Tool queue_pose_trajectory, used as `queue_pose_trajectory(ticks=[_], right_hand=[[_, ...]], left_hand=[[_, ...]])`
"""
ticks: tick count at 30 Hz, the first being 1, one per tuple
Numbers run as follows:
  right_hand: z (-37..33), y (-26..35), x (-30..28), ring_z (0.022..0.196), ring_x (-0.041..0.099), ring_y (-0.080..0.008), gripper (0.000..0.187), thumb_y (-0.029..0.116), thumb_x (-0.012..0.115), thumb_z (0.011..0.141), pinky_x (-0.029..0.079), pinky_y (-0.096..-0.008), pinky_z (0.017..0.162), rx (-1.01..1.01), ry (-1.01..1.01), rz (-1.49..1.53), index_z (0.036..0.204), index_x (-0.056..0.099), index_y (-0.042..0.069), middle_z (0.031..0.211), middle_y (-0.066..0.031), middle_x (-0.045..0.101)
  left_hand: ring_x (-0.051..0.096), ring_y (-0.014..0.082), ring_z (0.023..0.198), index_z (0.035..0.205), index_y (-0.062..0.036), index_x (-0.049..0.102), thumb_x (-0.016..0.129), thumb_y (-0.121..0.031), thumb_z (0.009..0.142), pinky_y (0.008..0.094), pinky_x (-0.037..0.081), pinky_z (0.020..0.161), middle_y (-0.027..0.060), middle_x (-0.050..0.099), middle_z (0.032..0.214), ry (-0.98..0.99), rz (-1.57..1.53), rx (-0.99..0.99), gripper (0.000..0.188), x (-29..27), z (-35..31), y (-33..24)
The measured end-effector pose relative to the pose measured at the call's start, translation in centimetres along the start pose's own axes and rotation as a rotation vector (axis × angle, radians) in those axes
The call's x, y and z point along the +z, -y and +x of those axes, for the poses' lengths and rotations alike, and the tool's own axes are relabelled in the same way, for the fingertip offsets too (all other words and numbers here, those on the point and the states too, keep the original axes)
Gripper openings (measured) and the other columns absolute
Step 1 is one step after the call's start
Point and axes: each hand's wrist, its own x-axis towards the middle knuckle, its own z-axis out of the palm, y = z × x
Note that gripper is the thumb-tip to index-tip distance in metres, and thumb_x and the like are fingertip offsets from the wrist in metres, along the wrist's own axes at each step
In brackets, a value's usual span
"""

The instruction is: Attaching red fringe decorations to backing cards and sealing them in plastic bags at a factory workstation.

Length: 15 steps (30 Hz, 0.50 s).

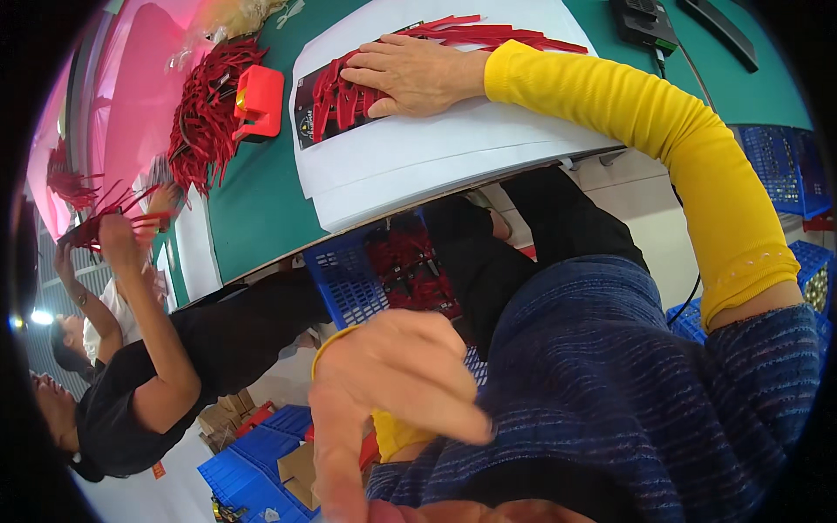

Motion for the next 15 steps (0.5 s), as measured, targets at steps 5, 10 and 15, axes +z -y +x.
queue_pose_trajectory(ticks=[5,10,15], right_hand=[[0.3,-0.1,0.5,0.132,0.026,-0.0278,0.058,0.038,0.043,0.092,0.018,-0.041,0.111,0.001,0.04,0.023,0.137,0.029,0.003,0.14,-0.0154,0.032],[1.1,0.2,0.0,0.132,0.027,-0.028,0.058,0.038,0.044,0.092,0.02,-0.0411,0.111,-0.025,0.053,0.053,0.136,0.03,0.003,0.139,-0.0155,0.033],[0.8,0.1,0.6,0.132,0.028,-0.0287,0.058,0.037,0.044,0.092,0.019,-0.0412,0.111,-0.023,0.03,0.036,0.136,0.03,0.003,0.139,-0.0158,0.033]], left_hand=[[0.05,0.0384,0.102,0.117,-0.0092,0.059,0.042,-0.032,0.087,0.0445,0.037,0.086,0.0121,0.058,0.115,-0.691,1.331,-0.473,0.041,-3.7,-7.1,1.4],[0.028,0.0385,0.126,0.125,-0.0248,0.055,0.027,-0.054,0.092,0.0529,0.021,0.097,0.0096,0.042,0.136,-0.377,1.992,-0.99,0.052,-5.1,-11.6,4.0],[0.026,0.0389,0.127,0.126,-0.0268,0.054,0.026,-0.055,0.091,0.0548,0.018,0.097,0.0092,0.038,0.139,-0.356,1.986,-1.015,0.053,-5.9,-11.5,5.1]])
